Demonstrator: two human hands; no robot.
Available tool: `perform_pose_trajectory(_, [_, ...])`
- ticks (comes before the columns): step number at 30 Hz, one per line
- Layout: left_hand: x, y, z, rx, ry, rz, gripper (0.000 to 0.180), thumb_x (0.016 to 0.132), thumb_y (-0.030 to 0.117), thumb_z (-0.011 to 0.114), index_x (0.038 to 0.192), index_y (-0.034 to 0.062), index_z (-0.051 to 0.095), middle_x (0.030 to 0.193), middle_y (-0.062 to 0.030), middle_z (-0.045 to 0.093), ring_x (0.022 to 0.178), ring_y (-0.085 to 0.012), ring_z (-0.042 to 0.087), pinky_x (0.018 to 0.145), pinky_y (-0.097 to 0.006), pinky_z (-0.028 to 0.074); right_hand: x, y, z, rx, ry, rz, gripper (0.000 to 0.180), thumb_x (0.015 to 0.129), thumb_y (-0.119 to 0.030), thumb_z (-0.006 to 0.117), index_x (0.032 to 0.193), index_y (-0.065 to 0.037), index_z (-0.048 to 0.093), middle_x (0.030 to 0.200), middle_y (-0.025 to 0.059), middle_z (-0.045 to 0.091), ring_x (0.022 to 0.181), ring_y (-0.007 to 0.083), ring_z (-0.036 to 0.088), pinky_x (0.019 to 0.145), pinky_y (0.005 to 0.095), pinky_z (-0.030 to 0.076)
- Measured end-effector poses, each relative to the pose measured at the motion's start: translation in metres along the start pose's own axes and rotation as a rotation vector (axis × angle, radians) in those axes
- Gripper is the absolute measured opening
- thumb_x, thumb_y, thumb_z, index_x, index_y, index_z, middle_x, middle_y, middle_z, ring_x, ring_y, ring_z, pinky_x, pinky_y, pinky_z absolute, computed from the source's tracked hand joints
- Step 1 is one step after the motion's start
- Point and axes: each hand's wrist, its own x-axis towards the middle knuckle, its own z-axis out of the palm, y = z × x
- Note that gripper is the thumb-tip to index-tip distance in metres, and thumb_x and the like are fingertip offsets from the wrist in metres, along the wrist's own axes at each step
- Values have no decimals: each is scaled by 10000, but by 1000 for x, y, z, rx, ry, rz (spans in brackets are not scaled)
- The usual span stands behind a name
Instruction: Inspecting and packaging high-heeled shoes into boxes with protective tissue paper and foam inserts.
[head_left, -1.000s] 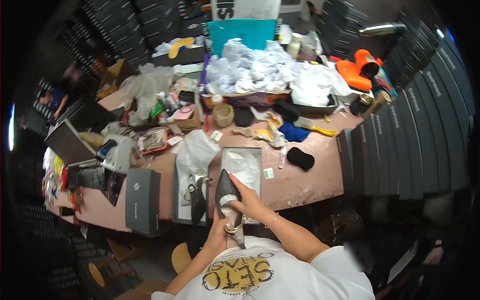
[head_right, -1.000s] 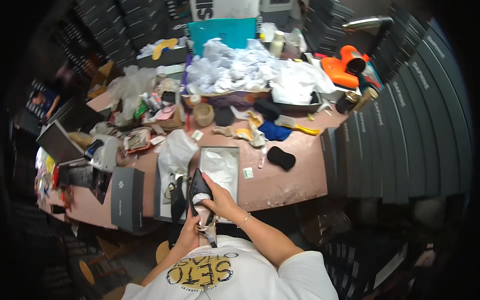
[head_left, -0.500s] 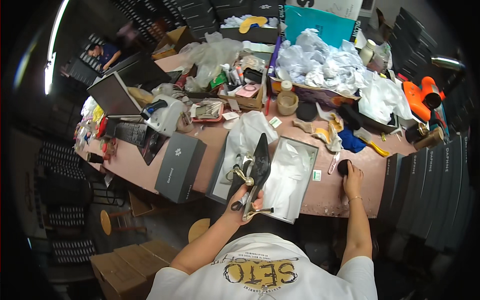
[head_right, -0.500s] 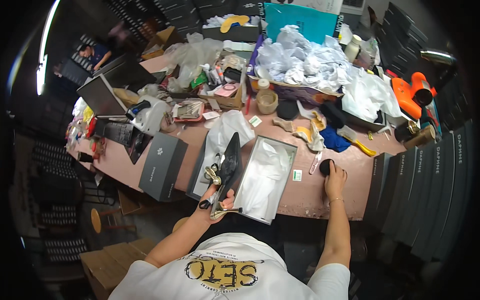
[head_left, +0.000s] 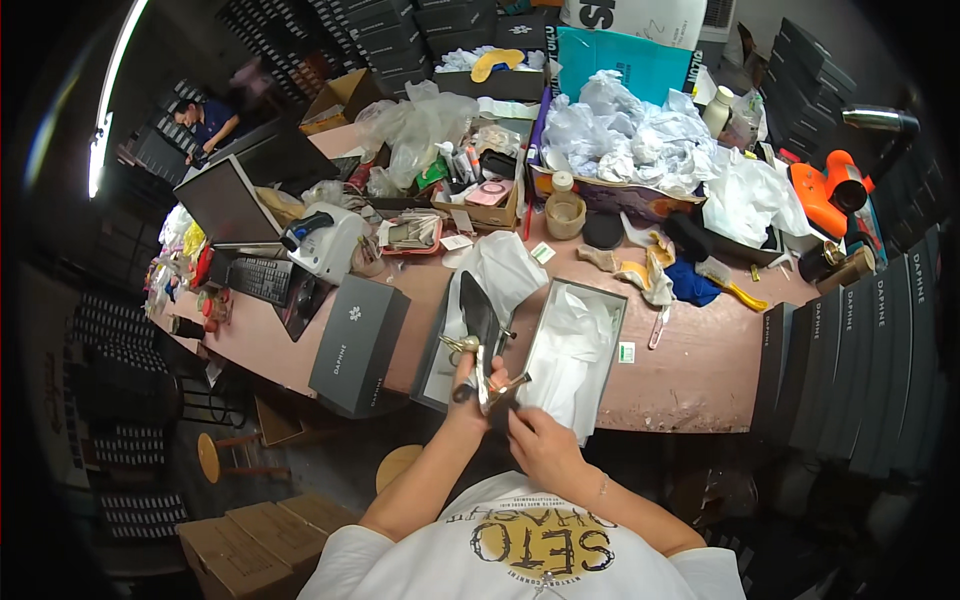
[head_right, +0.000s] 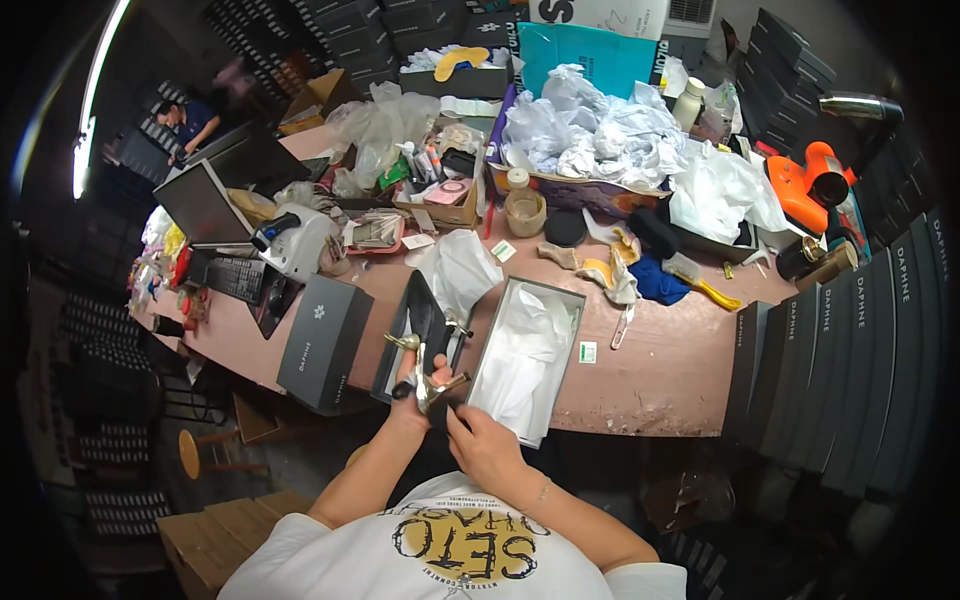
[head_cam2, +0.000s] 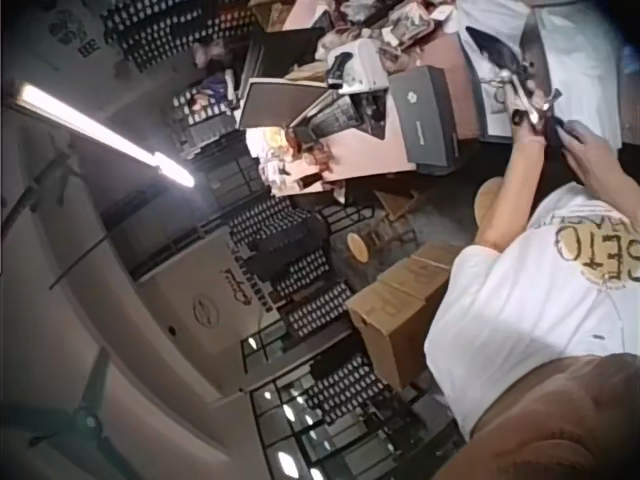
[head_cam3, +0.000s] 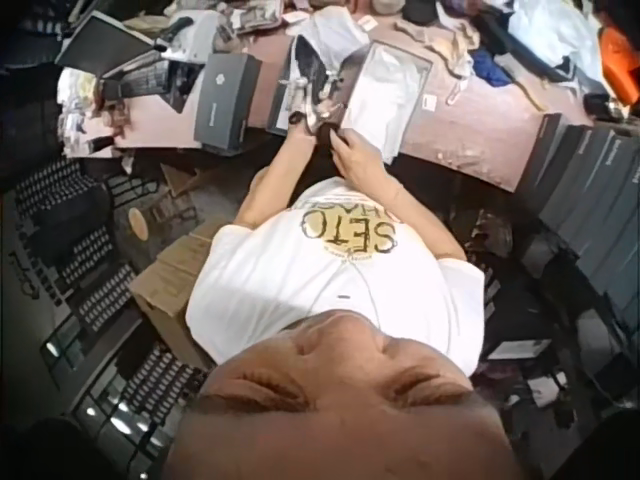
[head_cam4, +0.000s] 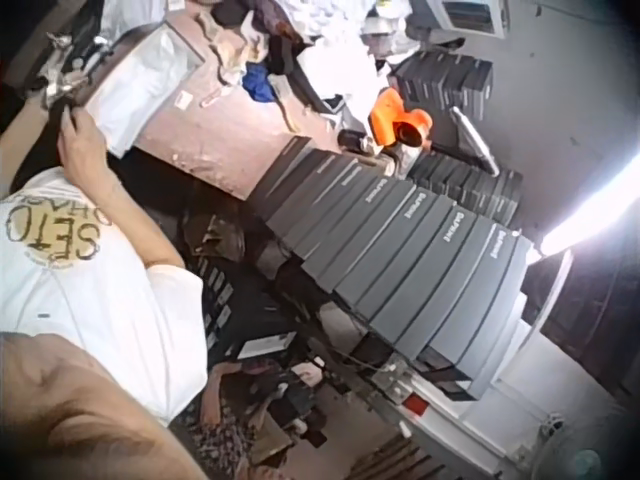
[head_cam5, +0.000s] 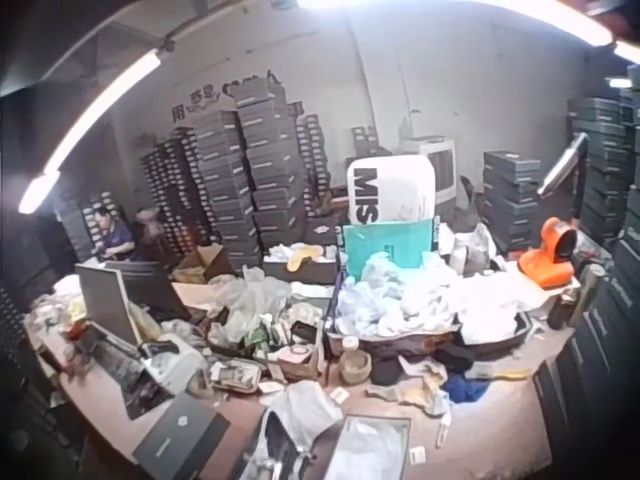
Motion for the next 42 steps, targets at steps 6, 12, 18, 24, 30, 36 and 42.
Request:
perform_pose_trajectory(6, [-13, 9, 57, -1, -60, 148, 406, 993, 444, 354, 859, 100, 522, 689, -22, 519, 596, -152, 538, 536, -253, 487, 41, -13, -30, 126, 370, -102, 464, 715, -10, 688, 1169, -46, 602, 1005, 138, 569, 857, 306, 590, 720, 371, 502])
perform_pose_trajectory(12, [-3, 19, 40, -460, -143, 194, 493, 947, 491, 422, 862, 35, 591, 717, -120, 552, 565, -200, 518, 537, -271, 492, 1, 20, 1, 393, 38, 256, 464, 820, -87, 641, 1272, -41, 548, 1091, 142, 533, 969, 256, 567, 838, 312, 467])
perform_pose_trajectory(18, [-17, -6, 59, 198, -4, 488, 582, 960, 560, 369, 1214, 55, 501, 1048, -63, 619, 899, -148, 630, 765, -297, 535, 50, 17, -19, 823, 218, 384, 426, 821, -87, 683, 1231, -31, 584, 1064, 91, 528, 932, 180, 539, 819, 255, 438])
perform_pose_trajectory(24, [-33, -12, 65, 407, 92, 443, 520, 918, 369, 597, 1308, 81, 410, 1128, -67, 563, 950, -158, 605, 784, -289, 524, 47, 3, -49, 412, -34, 9, 458, 769, -47, 687, 1215, -35, 585, 1079, 120, 536, 969, 221, 562, 836, 311, 471])
perform_pose_trajectory(30, [-28, 0, 45, 155, 59, 263, 455, 878, 430, 627, 1142, 76, 517, 944, -84, 624, 648, -143, 608, 526, -259, 531, 23, 34, -87, 417, 366, 365, 431, 800, -17, 629, 1226, -10, 568, 1112, 117, 546, 1001, 215, 560, 870, 313, 449])
perform_pose_trajectory(36, [-19, -7, 70, 381, -17, 479, 310, 922, 361, 595, 1109, 128, 512, 906, -11, 616, 701, -100, 629, 588, -222, 539, 33, -15, -31, -48, 138, -71, 428, 713, 7, 680, 1134, -37, 616, 1032, 162, 543, 912, 327, 573, 772, 379, 494])
perform_pose_trajectory(42, [1, 0, 35, 221, 71, 273, 376, 904, 350, 627, 1143, 89, 501, 920, -46, 620, 700, -120, 620, 558, -235, 525, -40, 18, -19, 128, -219, 121, 378, 785, -64, 656, 1161, -67, 621, 984, 147, 573, 802, 297, 595, 690, 370, 505])
